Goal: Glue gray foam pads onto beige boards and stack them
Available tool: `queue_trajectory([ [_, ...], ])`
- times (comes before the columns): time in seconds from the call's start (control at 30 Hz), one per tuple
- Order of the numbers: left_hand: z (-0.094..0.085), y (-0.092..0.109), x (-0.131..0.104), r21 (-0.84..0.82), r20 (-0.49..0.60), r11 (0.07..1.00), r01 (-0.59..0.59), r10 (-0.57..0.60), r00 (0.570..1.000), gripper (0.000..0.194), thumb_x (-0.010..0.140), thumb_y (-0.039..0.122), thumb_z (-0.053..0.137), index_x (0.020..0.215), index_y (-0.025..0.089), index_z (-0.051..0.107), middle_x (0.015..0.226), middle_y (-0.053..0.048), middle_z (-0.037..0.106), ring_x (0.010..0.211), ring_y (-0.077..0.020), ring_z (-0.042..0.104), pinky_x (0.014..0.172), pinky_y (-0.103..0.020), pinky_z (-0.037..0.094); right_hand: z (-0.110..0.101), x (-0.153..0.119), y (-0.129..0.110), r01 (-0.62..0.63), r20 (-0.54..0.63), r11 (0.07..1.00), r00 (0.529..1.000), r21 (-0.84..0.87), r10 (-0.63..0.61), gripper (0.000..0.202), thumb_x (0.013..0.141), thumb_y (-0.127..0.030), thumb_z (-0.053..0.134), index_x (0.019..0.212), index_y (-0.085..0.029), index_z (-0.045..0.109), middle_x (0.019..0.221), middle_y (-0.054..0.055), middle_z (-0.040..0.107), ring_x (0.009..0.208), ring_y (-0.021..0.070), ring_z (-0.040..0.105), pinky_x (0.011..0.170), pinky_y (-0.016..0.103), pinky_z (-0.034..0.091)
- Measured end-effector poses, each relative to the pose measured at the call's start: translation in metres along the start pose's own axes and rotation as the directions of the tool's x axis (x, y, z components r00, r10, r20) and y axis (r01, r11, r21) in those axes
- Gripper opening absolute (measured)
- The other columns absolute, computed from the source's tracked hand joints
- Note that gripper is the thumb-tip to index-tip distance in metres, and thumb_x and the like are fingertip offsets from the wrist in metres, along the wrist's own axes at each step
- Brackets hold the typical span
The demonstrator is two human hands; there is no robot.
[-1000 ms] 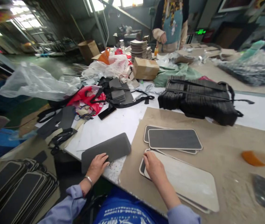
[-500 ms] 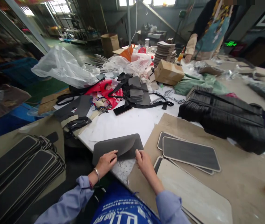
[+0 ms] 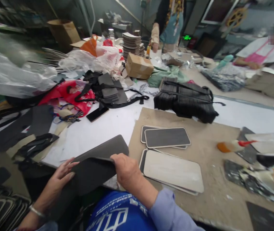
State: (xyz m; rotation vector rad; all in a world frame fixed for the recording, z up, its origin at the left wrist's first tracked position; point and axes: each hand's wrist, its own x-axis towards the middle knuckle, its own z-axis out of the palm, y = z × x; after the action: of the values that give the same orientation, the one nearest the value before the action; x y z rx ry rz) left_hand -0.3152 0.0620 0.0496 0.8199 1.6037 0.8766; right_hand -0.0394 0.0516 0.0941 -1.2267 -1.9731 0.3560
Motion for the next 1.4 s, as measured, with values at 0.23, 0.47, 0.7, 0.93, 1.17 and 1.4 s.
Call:
queue_trajectory([
  [0.23,0.065,0.016,-0.016,-0.074,0.339,0.916,0.393,-0.348,0.874,0.036,0.046,0.025,0.081,0.077,0.016,0.063,0.073,-0.003,0.065,0.066,-0.0147,0.060,0.063,-0.026,0.051,-0.065,-0.080,0.049,-0.677,-0.341,0.736,0.688,0.017,0.640,0.026,0.089,-0.037,0.032,0.086,-0.021,0.053,0.070,0.003,0.061,0.065,0.0162,0.057,0.061,0.026,0.045],
  [0.47,0.191,-0.003,-0.030,0.100,0.466,0.979,0.179,-0.205,0.861,0.027,0.058,0.038,0.071,0.066,0.014,0.060,0.060,0.001,0.057,0.054,-0.0096,0.051,0.053,-0.021,0.040,-0.122,-0.193,0.091,-0.920,-0.464,0.390,0.359,-0.032,0.810,0.040,0.082,-0.057,0.035,0.085,-0.021,0.051,0.074,0.006,0.059,0.069,0.0213,0.055,0.065,0.033,0.042],
  [0.7,0.276,-0.020,-0.024,0.594,0.309,0.767,-0.244,0.062,0.949,0.014,0.068,0.018,0.050,0.054,0.018,0.052,0.052,0.000,0.053,0.056,-0.0152,0.051,0.056,-0.025,0.034,-0.142,-0.245,0.156,-0.873,-0.487,0.385,0.486,-0.299,0.725,0.050,0.081,-0.063,0.029,0.067,-0.020,0.051,0.076,0.011,0.056,0.085,0.0260,0.047,0.079,0.040,0.036],
  [0.93,0.296,-0.027,-0.032,0.750,0.267,0.591,-0.297,0.141,0.953,0.015,0.073,0.017,0.046,0.060,0.018,0.053,0.063,-0.006,0.060,0.067,-0.0202,0.056,0.063,-0.028,0.035,-0.138,-0.258,0.179,-0.912,-0.431,0.347,0.410,-0.219,0.804,0.053,0.078,-0.069,0.028,0.066,-0.021,0.048,0.071,0.009,0.053,0.078,0.0236,0.046,0.073,0.036,0.037],
  [1.17,0.288,-0.020,-0.039,0.778,0.203,0.583,-0.235,0.122,0.972,0.015,0.075,0.016,0.044,0.065,0.017,0.056,0.068,-0.003,0.063,0.068,-0.0155,0.056,0.063,-0.024,0.037,-0.138,-0.255,0.180,-0.900,-0.426,0.368,0.435,-0.234,0.793,0.059,0.074,-0.075,0.025,0.065,-0.021,0.049,0.069,0.008,0.052,0.075,0.0233,0.046,0.070,0.034,0.037],
  [1.4,0.271,-0.020,-0.033,0.807,0.219,0.539,-0.241,0.106,0.970,0.015,0.075,0.019,0.045,0.063,0.018,0.055,0.060,-0.002,0.060,0.061,-0.0155,0.055,0.059,-0.025,0.036,-0.131,-0.245,0.172,-0.850,-0.353,0.402,0.512,-0.342,0.783,0.047,0.082,-0.059,0.027,0.066,-0.021,0.049,0.069,0.007,0.052,0.075,0.0218,0.046,0.072,0.033,0.035],
])
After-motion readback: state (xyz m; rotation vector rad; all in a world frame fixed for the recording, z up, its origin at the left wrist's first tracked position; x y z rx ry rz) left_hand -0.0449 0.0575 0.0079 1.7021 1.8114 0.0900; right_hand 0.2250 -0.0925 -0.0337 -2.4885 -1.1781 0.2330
